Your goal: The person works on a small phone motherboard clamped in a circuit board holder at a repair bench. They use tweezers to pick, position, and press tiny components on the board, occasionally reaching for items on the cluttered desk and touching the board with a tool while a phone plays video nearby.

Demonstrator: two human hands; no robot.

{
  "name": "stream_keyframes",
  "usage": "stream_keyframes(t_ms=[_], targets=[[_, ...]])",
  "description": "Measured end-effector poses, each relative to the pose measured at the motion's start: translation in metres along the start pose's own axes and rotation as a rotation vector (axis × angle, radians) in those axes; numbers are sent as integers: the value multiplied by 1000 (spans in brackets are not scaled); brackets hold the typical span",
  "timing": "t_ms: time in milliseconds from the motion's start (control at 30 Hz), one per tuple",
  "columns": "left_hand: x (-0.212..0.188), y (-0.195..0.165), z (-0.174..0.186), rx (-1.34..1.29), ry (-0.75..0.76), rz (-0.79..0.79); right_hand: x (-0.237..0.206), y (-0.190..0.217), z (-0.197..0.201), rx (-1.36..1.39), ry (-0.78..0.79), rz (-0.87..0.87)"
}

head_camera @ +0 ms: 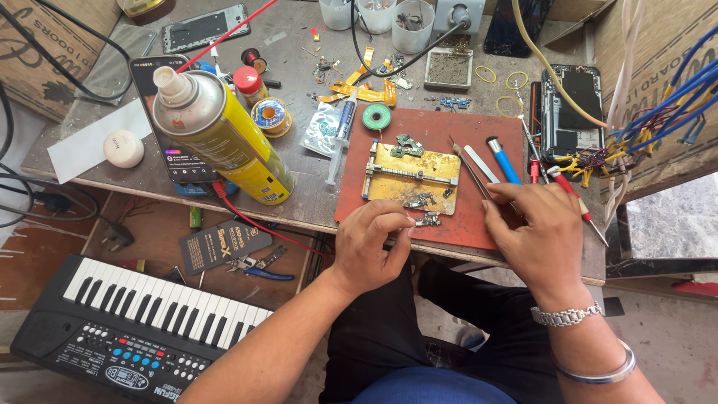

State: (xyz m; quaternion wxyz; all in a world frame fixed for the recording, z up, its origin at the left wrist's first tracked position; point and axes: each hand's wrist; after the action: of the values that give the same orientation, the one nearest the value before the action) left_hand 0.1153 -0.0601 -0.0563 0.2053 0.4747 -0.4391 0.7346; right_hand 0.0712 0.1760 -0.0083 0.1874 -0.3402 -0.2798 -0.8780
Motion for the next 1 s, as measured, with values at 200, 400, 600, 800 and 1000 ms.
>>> stream_keyframes(t_ms=[200,400,600,800,1000], targets=[[1,0,-1,-4,-3,4,-10,-9,-3,115,-146,-54],[1,0,-1,-7,-4,8,-29,-27,-11,472,-302,-102],[1,0,1,-3,13,17,-41,-41,-11,550,-362,-102],[0,0,2,-5,20,20,-34,-27,-6,427,-332,-53],[0,0,1,7,17,9,-13,-2,1,142,-92,-59]])
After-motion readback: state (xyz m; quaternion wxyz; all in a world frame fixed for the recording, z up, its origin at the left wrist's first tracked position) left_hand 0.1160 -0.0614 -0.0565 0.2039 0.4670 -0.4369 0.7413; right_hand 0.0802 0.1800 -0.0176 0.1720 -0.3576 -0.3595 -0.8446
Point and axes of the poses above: each hand's wrist, its own x-axis towards the middle knuckle, its own z-axis out of the back of the hand, y = z × x, and after that the axes turned 13 degrees about -y, right-handed
